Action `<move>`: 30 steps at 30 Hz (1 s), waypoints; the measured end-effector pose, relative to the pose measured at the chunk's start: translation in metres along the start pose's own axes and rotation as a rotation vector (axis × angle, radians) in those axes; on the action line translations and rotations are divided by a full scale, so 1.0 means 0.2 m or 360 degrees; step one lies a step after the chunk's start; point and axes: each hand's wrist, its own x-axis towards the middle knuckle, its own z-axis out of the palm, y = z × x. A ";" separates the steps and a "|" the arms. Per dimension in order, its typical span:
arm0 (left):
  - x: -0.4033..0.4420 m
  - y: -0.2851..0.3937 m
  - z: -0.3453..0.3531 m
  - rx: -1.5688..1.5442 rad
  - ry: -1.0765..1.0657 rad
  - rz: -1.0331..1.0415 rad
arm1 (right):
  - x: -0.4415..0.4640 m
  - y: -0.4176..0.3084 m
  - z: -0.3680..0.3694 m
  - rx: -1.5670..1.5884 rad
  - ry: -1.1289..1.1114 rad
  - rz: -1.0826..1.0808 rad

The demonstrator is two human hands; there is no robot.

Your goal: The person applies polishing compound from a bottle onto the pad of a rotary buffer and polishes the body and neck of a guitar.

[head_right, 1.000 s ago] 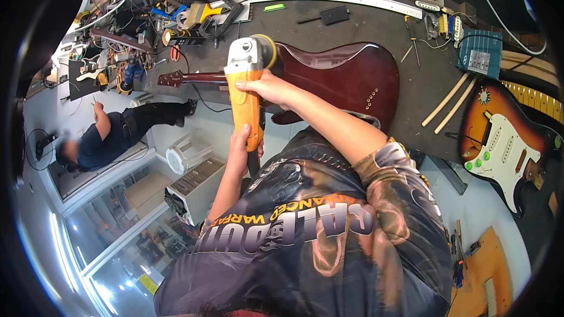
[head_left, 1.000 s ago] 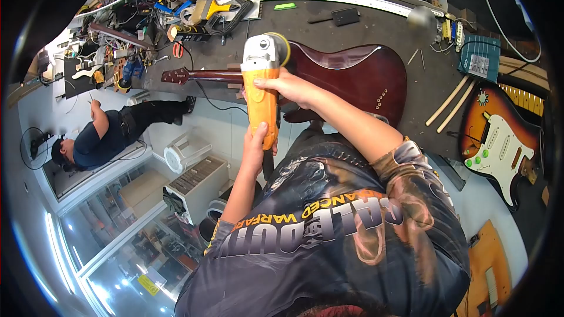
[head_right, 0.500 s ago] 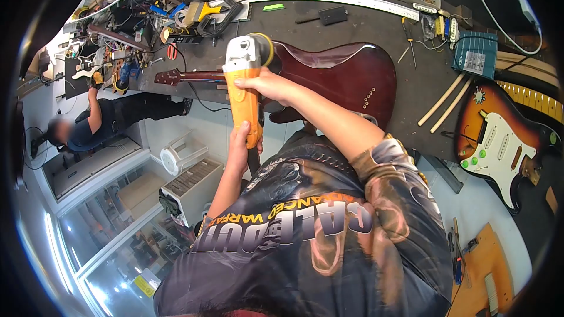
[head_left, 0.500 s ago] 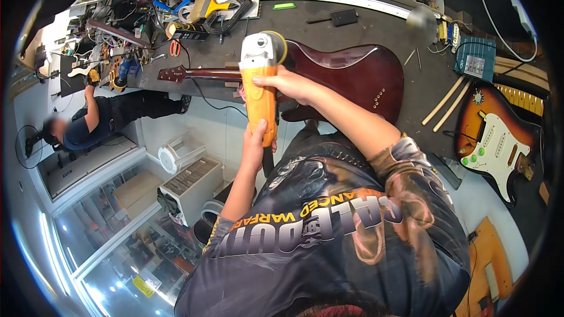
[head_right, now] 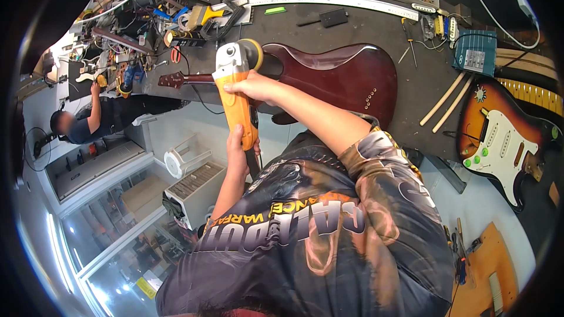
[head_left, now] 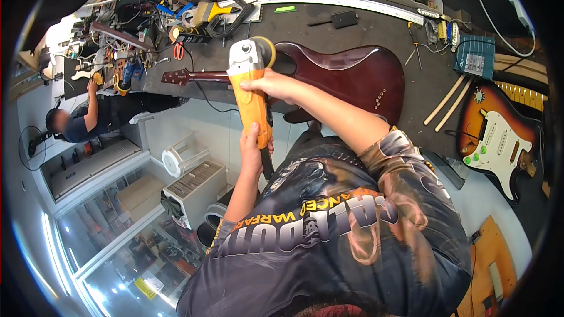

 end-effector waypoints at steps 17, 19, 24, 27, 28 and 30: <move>0.01 -0.05 0.01 0.0098 -0.0117 -0.0042 | -0.07 0.08 -0.05 0.0113 0.0096 -0.0200; 0.03 -0.06 0.02 0.0056 -0.0102 -0.0079 | -0.08 0.03 -0.03 0.0063 0.0156 -0.0064; 0.02 0.00 0.04 0.0178 -0.0145 -0.0067 | 0.06 0.20 -0.12 0.0136 -0.0010 -0.0207; -0.01 0.07 0.04 0.0320 -0.0200 -0.0006 | -0.12 0.11 -0.11 0.0184 0.0042 -0.0166; -0.01 0.08 0.03 0.0305 -0.0202 -0.0017 | -0.11 0.12 -0.11 0.0184 0.0047 -0.0201; 0.01 0.12 0.03 0.0283 -0.0216 -0.0038 | -0.09 0.12 -0.13 0.0179 0.0055 -0.0196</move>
